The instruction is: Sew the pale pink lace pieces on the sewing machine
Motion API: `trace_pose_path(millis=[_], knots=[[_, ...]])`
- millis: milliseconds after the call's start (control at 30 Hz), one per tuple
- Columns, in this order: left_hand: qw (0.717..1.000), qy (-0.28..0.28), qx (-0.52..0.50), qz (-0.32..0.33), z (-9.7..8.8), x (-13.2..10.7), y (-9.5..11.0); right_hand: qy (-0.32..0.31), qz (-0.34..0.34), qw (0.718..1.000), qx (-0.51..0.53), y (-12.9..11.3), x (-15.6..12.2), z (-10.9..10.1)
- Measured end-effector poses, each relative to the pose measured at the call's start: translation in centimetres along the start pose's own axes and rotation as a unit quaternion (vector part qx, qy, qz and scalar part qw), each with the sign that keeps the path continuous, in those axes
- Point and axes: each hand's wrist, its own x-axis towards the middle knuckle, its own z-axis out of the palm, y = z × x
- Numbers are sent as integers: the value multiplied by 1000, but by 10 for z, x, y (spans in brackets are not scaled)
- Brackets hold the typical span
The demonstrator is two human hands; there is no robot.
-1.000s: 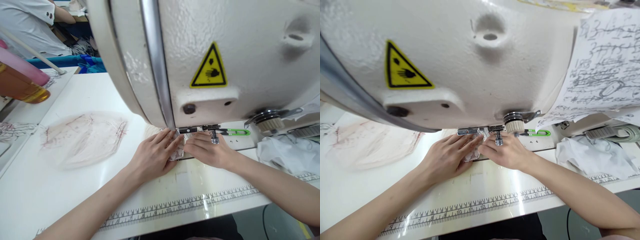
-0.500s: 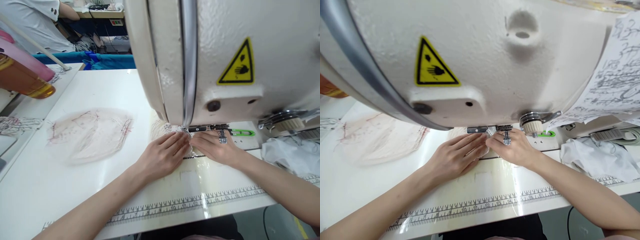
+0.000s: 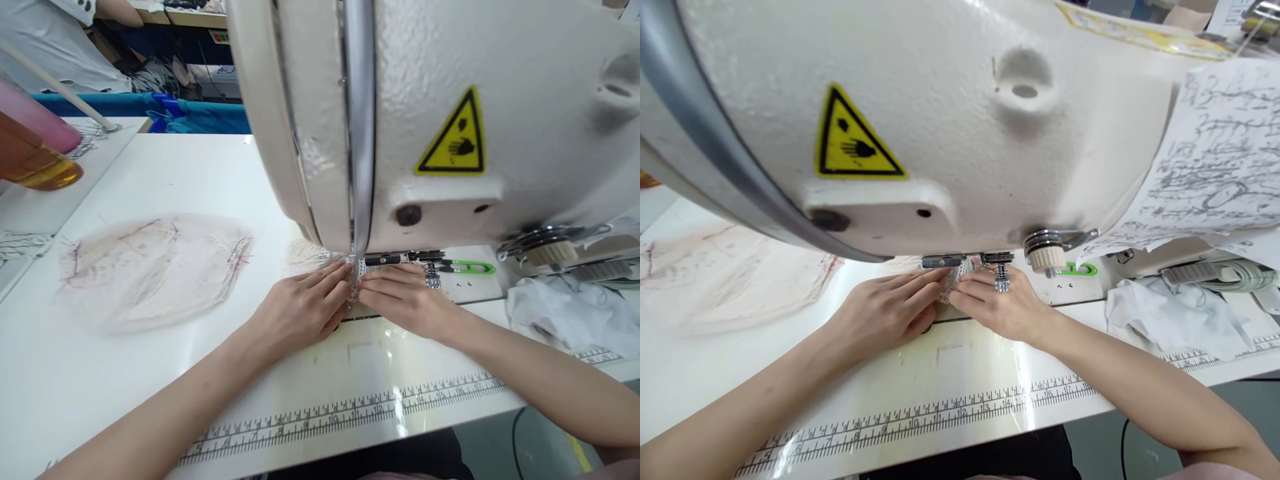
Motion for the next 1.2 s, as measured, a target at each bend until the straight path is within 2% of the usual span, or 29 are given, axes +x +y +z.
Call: trace_pose_path(millis=[200, 400, 667, 933, 1100, 1200], knots=[[1000, -7, -1, -17, 3, 1, -2, 2, 15, 1000, 4, 0, 4, 3], [999, -20, 1, -30, 3, 1, -2, -31, 41, 999, 14, 1, 6, 0], [998, -41, -11, -53, 3, 1, 1, -29, 34, 999, 30, 6, 4, 1], [999, -16, 4, -39, 4, 2, 1, -18, 28, 999, -15, 6, 6, -7], [999, -21, 18, -27, 5, -1, 0, 10, 55, 995, -81, 6, 3, -7], [999, -21, 19, -25, 6, -2, 0, 16, 116, 989, -87, 4, -1, -4]])
